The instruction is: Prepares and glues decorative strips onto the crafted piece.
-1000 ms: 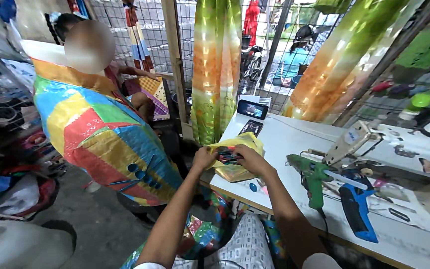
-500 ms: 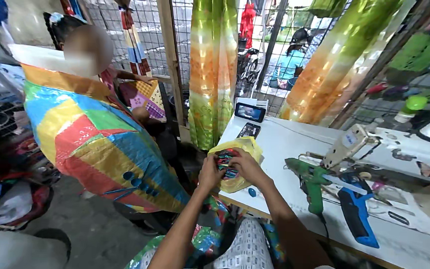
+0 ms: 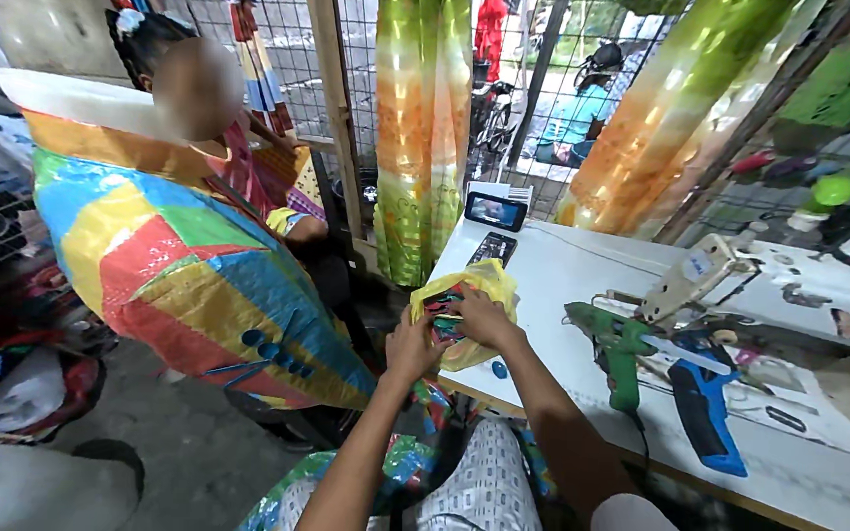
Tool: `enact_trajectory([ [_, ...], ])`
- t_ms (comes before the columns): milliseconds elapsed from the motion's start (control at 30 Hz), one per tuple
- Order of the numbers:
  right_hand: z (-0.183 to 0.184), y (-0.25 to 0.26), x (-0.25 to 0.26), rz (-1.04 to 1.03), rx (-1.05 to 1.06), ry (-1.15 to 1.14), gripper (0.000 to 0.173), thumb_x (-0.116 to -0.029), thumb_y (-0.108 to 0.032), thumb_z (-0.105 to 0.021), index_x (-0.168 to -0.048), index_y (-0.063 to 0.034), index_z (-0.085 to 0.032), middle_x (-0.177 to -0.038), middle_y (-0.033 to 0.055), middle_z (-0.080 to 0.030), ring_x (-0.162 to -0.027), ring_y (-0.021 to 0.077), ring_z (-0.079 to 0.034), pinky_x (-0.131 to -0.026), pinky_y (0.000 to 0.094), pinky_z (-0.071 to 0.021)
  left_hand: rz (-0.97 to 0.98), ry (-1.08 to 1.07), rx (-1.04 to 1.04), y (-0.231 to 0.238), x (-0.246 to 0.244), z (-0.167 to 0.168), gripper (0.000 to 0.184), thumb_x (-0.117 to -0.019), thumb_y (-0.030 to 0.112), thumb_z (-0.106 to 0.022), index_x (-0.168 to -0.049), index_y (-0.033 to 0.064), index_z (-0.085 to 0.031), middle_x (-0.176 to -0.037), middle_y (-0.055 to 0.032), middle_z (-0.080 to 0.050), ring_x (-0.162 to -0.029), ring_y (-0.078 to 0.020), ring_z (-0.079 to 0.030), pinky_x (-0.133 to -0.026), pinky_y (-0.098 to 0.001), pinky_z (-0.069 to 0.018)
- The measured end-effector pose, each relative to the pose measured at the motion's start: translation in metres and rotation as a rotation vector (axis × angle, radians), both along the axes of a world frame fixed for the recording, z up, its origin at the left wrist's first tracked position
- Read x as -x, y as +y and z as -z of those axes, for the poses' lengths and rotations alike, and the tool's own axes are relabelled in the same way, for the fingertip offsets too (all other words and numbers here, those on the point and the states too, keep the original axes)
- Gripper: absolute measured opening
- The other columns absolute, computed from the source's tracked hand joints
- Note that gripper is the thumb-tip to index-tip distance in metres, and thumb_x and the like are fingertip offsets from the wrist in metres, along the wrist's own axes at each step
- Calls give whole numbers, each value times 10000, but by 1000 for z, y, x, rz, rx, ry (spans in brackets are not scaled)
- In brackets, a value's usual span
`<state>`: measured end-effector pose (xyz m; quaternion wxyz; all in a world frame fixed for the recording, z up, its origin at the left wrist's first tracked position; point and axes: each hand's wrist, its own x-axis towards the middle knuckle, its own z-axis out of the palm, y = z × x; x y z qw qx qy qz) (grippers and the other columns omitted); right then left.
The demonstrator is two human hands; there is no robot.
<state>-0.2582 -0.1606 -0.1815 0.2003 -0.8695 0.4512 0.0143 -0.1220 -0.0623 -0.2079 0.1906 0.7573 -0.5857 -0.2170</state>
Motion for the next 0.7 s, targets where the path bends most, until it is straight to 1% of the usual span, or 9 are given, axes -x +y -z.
enact_trajectory([
  [67,3,-3,1,6,2,-52,253,-919,-127,-739,-1157,-45,-709,-1591,225,-362,-1411,494,-371,-999,739,-369,0,13,-7,-1,2,-2,656,-928,469,-727,-1453,111,-561,-1655,-216,-264,-1394,-421,-465,-1086,-610,-403],
  [133,5,-5,0,27,-5,-77,230,-919,-110,-731,-1122,-5,-703,-1550,234,-408,-1393,491,-396,-1002,727,-388,-4,10,-28,0,5,-2,681,-945,479,-703,-1485,104,-524,-1669,-206,-236,-1394,-417,-468,-1079,-598,-419],
  [233,10,-10,1,50,23,-202,183,-928,-104,-724,-1045,34,-699,-1366,243,-557,-1232,465,-549,-971,667,-465,-20,-6,-35,2,7,0,733,-966,495,-667,-1535,84,-458,-1674,-197,-229,-1394,-408,-472,-1081,-578,-430],
  [333,8,-13,8,46,23,-355,165,-968,-109,-688,-1024,45,-707,-1208,234,-643,-1097,409,-634,-957,606,-498,-18,-6,-48,3,6,-3,726,-975,490,-660,-1543,89,-450,-1677,-202,-214,-1389,-422,-468,-1076,-585,-427],
  [400,8,-13,12,70,41,-425,174,-986,-121,-674,-1038,39,-718,-1142,229,-679,-1066,393,-654,-953,597,-501,-19,-6,-63,3,6,-5,728,-971,487,-667,-1544,95,-449,-1679,-201,-206,-1379,-427,-478,-1063,-586,-441],
  [500,7,-10,15,151,97,-520,163,-987,-125,-681,-1061,10,-734,-1052,220,-714,-972,381,-683,-889,592,-523,-34,-9,-66,2,7,-7,742,-948,486,-701,-1517,64,-476,-1655,-219,-257,-1357,-426,-499,-1042,-591,-463],
  [533,5,-8,16,158,116,-534,161,-986,-129,-682,-1061,3,-737,-1058,215,-715,-976,376,-683,-889,589,-523,-36,-9,-73,2,7,-8,737,-945,484,-706,-1502,51,-490,-1648,-222,-268,-1357,-428,-498,-1042,-593,-461],
  [600,2,-6,23,121,162,-536,162,-977,-130,-692,-1063,-4,-747,-1169,209,-699,-1116,388,-649,-980,611,-484,-24,-9,-96,1,7,-12,707,-948,481,-703,-1470,40,-522,-1645,-224,-274,-1366,-428,-487,-1046,-597,-454],
  [700,-6,-2,36,64,261,-563,159,-969,-128,-699,-1041,0,-761,-1195,215,-693,-1180,429,-602,-1017,635,-435,12,-2,-97,-1,4,-13,585,-948,446,-713,-1379,62,-620,-1626,-229,-305,-1355,-434,-491,-1033,-603,-458],
])
